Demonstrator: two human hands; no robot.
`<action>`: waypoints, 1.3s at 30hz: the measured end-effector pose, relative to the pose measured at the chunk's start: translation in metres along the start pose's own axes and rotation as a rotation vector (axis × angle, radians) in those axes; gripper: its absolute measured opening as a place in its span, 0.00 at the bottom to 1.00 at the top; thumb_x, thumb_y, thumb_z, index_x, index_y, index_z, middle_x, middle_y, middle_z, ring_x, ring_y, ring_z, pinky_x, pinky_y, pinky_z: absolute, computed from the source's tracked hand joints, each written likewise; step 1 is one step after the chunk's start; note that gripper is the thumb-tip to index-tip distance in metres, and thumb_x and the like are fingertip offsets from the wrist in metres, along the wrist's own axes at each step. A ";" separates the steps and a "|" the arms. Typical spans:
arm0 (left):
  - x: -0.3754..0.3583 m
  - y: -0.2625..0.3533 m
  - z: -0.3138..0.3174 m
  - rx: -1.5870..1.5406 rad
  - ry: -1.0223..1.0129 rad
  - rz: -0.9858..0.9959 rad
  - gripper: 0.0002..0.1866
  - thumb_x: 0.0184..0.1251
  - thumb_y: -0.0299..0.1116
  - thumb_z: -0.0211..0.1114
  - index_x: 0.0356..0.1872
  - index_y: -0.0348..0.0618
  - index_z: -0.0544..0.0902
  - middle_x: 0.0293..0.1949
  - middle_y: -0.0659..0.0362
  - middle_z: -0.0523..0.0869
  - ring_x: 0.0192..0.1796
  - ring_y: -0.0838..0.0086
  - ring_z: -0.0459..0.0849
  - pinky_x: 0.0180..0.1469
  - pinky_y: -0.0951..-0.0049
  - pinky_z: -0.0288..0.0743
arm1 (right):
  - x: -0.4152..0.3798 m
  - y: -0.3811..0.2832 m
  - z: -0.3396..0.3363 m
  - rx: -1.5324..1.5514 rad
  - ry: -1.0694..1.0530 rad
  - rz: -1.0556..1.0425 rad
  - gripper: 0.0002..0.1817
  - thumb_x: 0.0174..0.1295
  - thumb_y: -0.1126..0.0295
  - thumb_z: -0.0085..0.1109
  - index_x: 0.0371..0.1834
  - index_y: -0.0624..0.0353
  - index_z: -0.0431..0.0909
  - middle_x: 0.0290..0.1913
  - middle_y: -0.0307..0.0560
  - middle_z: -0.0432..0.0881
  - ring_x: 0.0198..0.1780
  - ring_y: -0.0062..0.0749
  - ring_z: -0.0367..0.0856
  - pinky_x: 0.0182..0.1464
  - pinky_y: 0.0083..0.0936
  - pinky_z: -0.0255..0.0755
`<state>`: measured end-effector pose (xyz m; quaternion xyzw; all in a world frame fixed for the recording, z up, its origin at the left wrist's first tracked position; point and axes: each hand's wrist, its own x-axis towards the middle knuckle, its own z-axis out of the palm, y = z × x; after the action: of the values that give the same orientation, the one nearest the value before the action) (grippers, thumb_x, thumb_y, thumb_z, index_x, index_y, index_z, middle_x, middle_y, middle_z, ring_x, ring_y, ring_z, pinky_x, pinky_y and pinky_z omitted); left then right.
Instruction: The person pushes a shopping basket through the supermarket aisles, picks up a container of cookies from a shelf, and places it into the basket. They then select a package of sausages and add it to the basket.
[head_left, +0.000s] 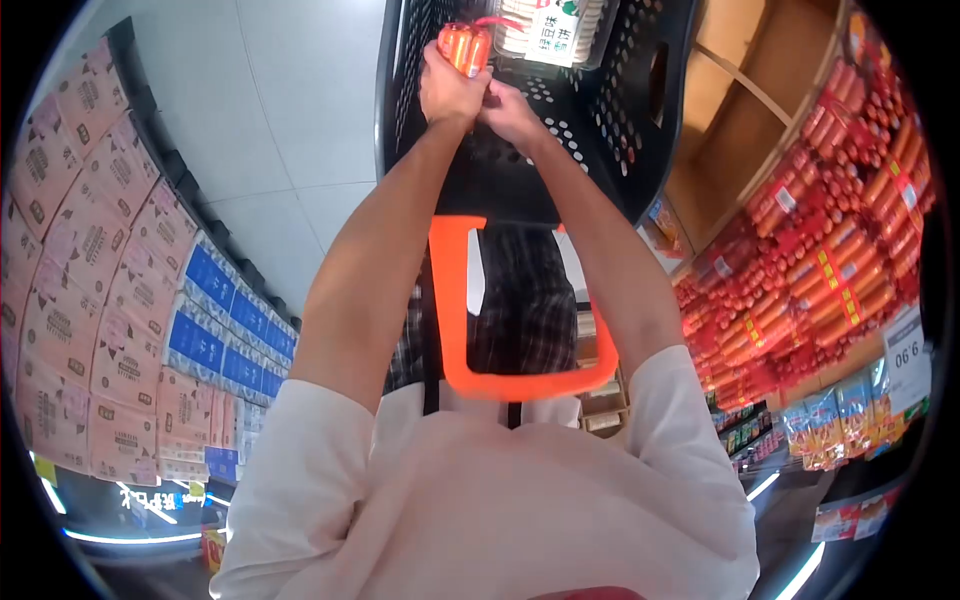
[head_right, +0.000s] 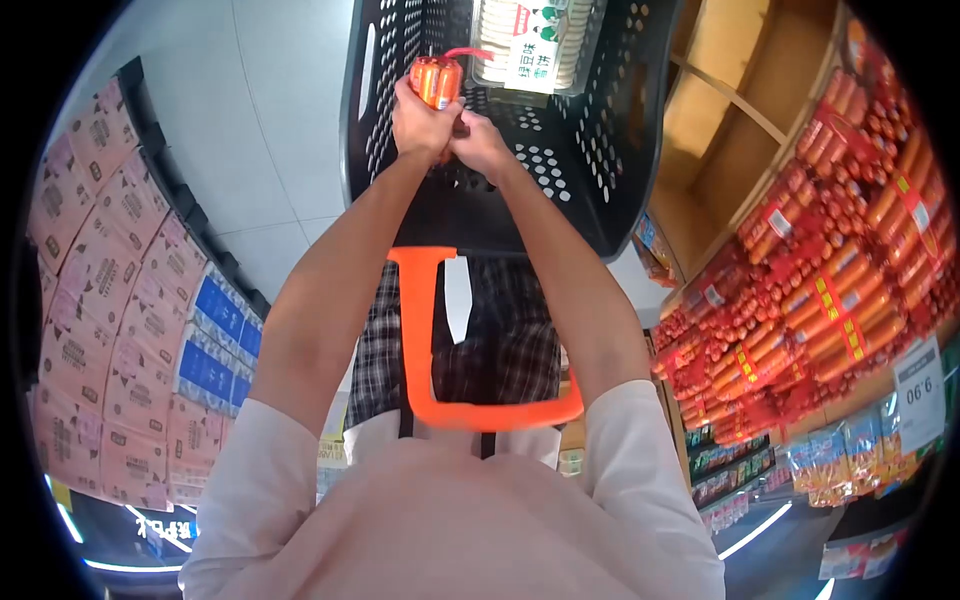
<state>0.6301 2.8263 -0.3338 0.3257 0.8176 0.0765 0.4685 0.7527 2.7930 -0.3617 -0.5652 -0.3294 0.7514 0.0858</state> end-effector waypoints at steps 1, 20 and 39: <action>0.010 -0.004 0.011 -0.027 -0.007 -0.095 0.42 0.45 0.41 0.77 0.61 0.41 0.64 0.55 0.45 0.77 0.56 0.51 0.79 0.56 0.57 0.74 | 0.011 0.008 -0.001 0.104 -0.021 -0.007 0.21 0.61 0.79 0.59 0.58 0.63 0.72 0.52 0.42 0.81 0.52 0.21 0.77 0.55 0.23 0.71; 0.183 -0.113 0.152 -0.204 0.092 0.135 0.44 0.44 0.42 0.79 0.61 0.37 0.63 0.53 0.43 0.80 0.56 0.50 0.79 0.60 0.59 0.71 | 0.151 0.119 -0.012 -0.228 0.084 -0.091 0.46 0.53 0.74 0.62 0.73 0.65 0.45 0.59 0.69 0.71 0.62 0.58 0.71 0.63 0.41 0.65; 0.222 -0.132 0.233 -0.376 -0.214 -0.047 0.37 0.51 0.46 0.71 0.66 0.57 0.72 0.60 0.51 0.79 0.63 0.55 0.76 0.65 0.62 0.69 | 0.180 0.155 -0.027 -0.673 0.310 -0.365 0.32 0.55 0.59 0.65 0.59 0.66 0.68 0.56 0.59 0.76 0.59 0.51 0.74 0.63 0.43 0.64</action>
<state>0.6817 2.8159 -0.6772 0.2196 0.7420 0.1815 0.6068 0.7531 2.7747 -0.6002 -0.6007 -0.6347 0.4801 0.0764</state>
